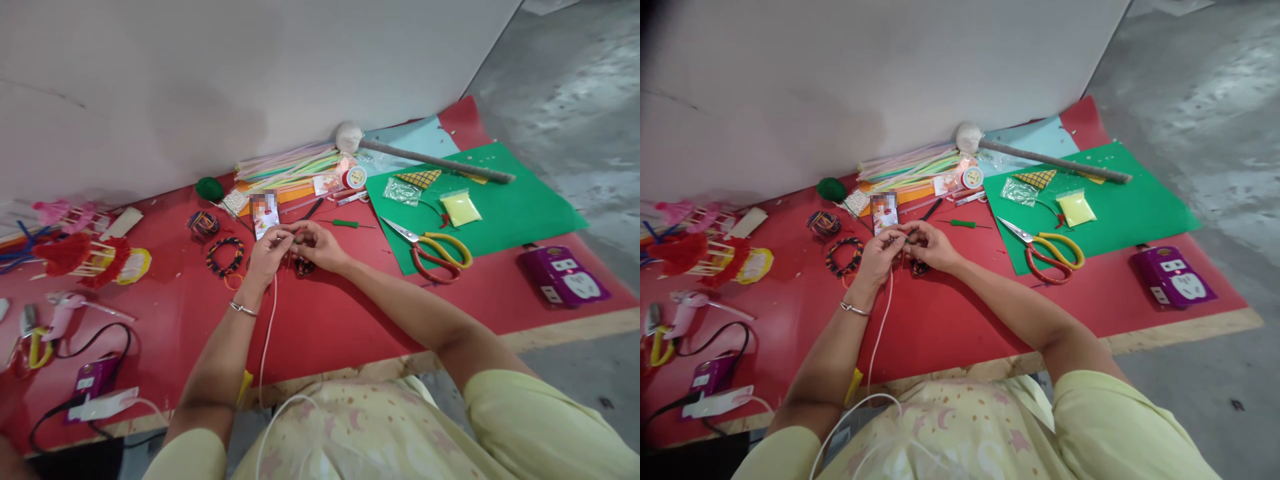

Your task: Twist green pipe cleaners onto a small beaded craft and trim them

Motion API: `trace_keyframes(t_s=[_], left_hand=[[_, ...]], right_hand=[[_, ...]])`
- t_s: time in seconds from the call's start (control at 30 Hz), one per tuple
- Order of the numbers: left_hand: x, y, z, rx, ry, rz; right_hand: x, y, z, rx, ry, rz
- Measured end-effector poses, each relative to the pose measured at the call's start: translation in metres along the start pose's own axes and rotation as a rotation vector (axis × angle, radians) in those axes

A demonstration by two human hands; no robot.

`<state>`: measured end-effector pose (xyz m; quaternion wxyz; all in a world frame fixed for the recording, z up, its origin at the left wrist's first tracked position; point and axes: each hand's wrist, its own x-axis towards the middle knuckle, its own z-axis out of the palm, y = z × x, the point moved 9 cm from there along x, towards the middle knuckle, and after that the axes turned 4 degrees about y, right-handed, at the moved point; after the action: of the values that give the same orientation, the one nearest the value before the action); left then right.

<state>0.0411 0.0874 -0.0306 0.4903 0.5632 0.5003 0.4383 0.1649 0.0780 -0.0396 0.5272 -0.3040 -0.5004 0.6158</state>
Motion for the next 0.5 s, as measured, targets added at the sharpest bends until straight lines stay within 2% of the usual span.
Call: trace_keyframes(t_s=[0.13, 0.27, 0.5], left_hand=[[0.001, 0.000, -0.003, 0.032, 0.031, 0.031], [0.004, -0.002, -0.010, 0.117, 0.097, 0.073], [0.003, -0.013, -0.005, 0.041, 0.074, -0.038]], right_hand=[[0.000, 0.003, 0.000, -0.019, 0.007, 0.034], [-0.001, 0.006, -0.004, -0.120, 0.067, 0.072], [-0.004, 0.000, -0.008, -0.330, 0.122, 0.027]])
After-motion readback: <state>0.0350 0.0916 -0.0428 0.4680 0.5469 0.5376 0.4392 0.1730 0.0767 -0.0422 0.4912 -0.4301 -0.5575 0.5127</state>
